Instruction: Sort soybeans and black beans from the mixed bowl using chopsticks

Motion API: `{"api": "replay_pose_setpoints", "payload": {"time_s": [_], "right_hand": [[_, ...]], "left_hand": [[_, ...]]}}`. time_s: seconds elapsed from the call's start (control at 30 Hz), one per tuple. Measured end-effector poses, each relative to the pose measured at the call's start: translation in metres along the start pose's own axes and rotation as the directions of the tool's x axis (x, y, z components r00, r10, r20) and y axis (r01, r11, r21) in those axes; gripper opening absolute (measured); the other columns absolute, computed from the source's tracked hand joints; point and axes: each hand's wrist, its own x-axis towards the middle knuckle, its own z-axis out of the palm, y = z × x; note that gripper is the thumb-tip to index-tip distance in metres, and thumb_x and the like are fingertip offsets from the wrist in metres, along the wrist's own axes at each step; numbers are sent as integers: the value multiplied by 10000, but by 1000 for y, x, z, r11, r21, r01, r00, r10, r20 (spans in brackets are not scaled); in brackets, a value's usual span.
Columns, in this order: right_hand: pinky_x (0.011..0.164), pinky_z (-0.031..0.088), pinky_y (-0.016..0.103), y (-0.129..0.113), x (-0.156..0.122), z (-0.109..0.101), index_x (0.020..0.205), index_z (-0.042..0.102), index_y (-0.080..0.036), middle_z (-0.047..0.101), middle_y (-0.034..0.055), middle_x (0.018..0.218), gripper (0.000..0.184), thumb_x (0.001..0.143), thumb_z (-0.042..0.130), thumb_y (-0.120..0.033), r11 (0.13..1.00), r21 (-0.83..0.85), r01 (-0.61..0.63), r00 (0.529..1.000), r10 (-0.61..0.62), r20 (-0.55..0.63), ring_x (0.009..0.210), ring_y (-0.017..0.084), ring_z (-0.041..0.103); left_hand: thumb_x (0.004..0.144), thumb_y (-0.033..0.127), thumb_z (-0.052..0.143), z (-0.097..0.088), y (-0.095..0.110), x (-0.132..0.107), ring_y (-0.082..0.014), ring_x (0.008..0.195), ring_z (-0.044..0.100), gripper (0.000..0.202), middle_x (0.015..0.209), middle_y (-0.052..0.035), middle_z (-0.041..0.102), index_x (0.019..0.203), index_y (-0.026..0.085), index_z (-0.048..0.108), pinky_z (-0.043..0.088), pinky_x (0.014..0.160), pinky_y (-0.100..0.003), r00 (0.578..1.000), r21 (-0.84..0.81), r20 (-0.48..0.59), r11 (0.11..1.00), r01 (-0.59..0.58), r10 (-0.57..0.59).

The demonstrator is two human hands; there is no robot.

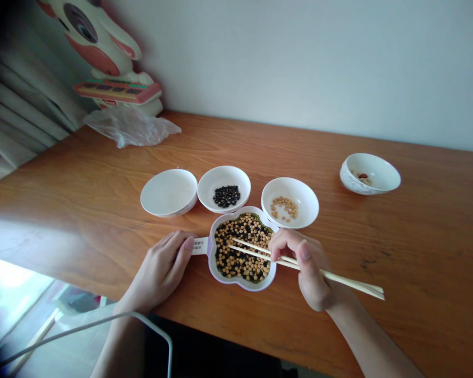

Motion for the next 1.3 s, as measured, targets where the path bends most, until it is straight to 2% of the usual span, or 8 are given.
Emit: {"api": "replay_pose_setpoints", "payload": {"time_s": [0.17,0.47,0.83,1.0,1.17,1.3], "right_hand": [[799,436,373,-1,2,4,846,635,-261,599,28,822,652,1076,141,-620,1000,-16,13,999,-13,-40,818,214,565],[814,434,359,-3,2,1,851,611,-258,592,16,837,646,1074,136,-634,999,-32,14,1000,-14,-7,825,201,564],[830,442,373,1,1,2,829,640,-252,618,29,817,647,1096,142,-568,1000,-21,19,999,-20,-49,830,209,588],[802,436,386,1,0,0,817,644,-255,591,33,786,670,1081,138,-605,999,35,3,998,0,-65,798,219,565],[790,426,382,-1,1,-3,824,612,-257,567,25,789,709,1038,106,-705,999,32,-18,1000,18,-20,792,216,535],[797,429,383,-2,2,-4,836,607,-256,572,30,815,683,1048,119,-684,1000,-2,-26,1000,26,7,808,219,541]], "left_hand": [[1129,331,391,1,-1,-1,-192,786,579,264,861,-16,595,908,234,498,429,776,-330,1000,2,3,1000,-1,1],[1130,334,390,1,-1,-1,-190,785,577,263,857,-13,589,917,235,509,428,782,-332,1000,13,6,1000,1,-1],[1121,331,391,1,-1,-1,-201,777,595,262,851,-22,615,915,235,523,442,750,-324,1000,29,3,1000,10,-11],[1117,309,406,0,0,0,-197,786,596,243,864,-24,622,912,233,515,443,750,-324,1000,21,-2,1000,5,-5],[1124,315,397,1,0,0,-191,796,592,259,867,-19,615,906,231,509,439,760,-321,1000,20,4,1000,0,0],[1127,316,395,1,0,0,-193,792,593,263,855,-20,613,902,232,504,438,757,-324,1000,29,-1,1000,-3,3]]}}
